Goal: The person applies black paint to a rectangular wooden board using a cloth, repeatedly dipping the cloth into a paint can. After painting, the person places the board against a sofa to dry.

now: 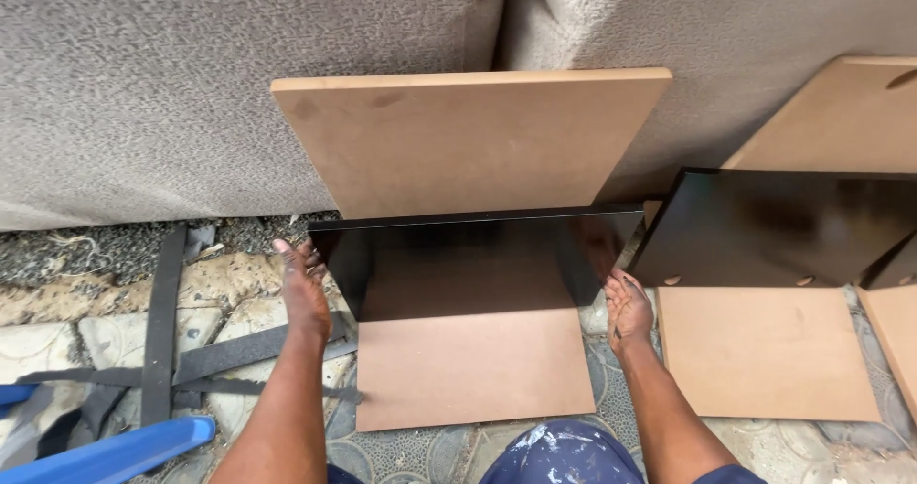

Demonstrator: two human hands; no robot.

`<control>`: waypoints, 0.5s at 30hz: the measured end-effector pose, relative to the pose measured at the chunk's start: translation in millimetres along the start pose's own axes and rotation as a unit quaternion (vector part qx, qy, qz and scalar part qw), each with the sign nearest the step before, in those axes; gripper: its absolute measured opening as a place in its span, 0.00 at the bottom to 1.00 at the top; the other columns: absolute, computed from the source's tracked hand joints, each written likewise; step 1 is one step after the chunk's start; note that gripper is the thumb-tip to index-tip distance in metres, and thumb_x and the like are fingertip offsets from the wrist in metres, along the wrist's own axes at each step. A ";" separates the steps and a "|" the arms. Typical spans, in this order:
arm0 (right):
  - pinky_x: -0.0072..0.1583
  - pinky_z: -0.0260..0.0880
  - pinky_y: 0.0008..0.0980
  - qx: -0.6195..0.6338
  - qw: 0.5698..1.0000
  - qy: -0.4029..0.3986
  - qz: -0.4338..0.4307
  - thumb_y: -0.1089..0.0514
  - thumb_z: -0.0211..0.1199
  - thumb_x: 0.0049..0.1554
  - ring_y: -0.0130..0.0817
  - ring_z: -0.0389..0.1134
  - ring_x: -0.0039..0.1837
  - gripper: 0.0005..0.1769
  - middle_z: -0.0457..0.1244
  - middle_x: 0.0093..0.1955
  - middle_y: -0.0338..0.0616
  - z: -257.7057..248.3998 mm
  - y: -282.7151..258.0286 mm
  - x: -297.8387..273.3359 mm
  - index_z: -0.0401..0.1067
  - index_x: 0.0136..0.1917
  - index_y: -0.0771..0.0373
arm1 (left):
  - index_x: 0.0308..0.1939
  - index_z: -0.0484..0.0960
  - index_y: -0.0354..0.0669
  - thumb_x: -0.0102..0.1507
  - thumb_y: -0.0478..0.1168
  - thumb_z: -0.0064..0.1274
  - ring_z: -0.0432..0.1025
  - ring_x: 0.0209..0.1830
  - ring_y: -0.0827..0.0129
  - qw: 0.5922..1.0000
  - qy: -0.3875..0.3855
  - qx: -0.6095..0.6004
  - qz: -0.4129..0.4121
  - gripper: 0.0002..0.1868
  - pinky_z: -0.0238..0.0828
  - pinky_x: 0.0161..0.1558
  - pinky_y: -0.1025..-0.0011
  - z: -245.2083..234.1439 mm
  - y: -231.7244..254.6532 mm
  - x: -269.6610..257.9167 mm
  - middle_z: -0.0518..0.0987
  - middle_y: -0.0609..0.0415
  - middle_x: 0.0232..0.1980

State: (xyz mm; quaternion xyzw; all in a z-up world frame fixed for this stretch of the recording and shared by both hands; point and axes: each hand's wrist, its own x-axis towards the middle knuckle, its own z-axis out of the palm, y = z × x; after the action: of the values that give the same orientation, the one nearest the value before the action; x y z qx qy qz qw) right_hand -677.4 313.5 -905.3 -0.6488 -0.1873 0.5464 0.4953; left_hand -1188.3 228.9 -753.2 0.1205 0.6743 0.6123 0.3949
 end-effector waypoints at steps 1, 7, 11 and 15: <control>0.70 0.56 0.36 -0.004 1.000 -0.001 -0.002 0.45 0.56 0.65 0.31 0.63 0.57 0.21 0.64 0.55 0.41 -1.2 1.4 1.7 0.72 0.69 0.48 | 0.65 0.78 0.48 0.69 0.76 0.25 0.66 0.41 0.75 1.000 0.006 -0.002 -0.001 0.44 0.64 0.58 0.72 2.5 1.3 -0.7 0.68 0.61 0.41; 0.71 0.56 0.36 -0.025 1.000 -0.015 0.000 0.45 0.55 0.65 0.31 0.64 0.58 0.22 0.64 0.57 0.43 -0.8 7.1 9.6 0.70 0.70 0.50 | 0.63 0.79 0.45 0.70 0.74 0.26 0.67 0.41 0.76 1.000 0.022 -0.001 -0.006 0.43 0.63 0.56 0.75 4.1 5.8 2.6 0.72 0.60 0.41; 0.71 0.56 0.35 -0.035 0.999 -0.031 -0.004 0.46 0.53 0.66 0.32 0.64 0.58 0.21 0.65 0.58 0.44 1.3 10.0 19.1 0.70 0.69 0.50 | 0.63 0.80 0.46 0.69 0.76 0.27 0.68 0.45 0.73 0.999 0.026 0.013 -0.015 0.44 0.62 0.59 0.72 3.0 2.2 7.1 0.76 0.57 0.45; 0.71 0.56 0.36 -0.041 0.999 -0.036 -0.001 0.46 0.54 0.66 0.32 0.65 0.59 0.20 0.66 0.59 0.43 4.2 9.1 18.8 0.71 0.69 0.50 | 0.67 0.78 0.43 0.69 0.77 0.29 0.66 0.52 0.66 0.998 0.041 0.032 -0.021 0.46 0.59 0.63 0.68 6.7 -4.1 11.0 0.76 0.53 0.51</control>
State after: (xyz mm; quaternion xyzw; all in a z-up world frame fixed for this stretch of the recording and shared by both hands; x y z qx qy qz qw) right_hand -677.6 326.1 -922.5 -0.6486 -0.2278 0.5607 0.4616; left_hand -1189.7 240.0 -760.7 0.0938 0.7116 0.5861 0.3758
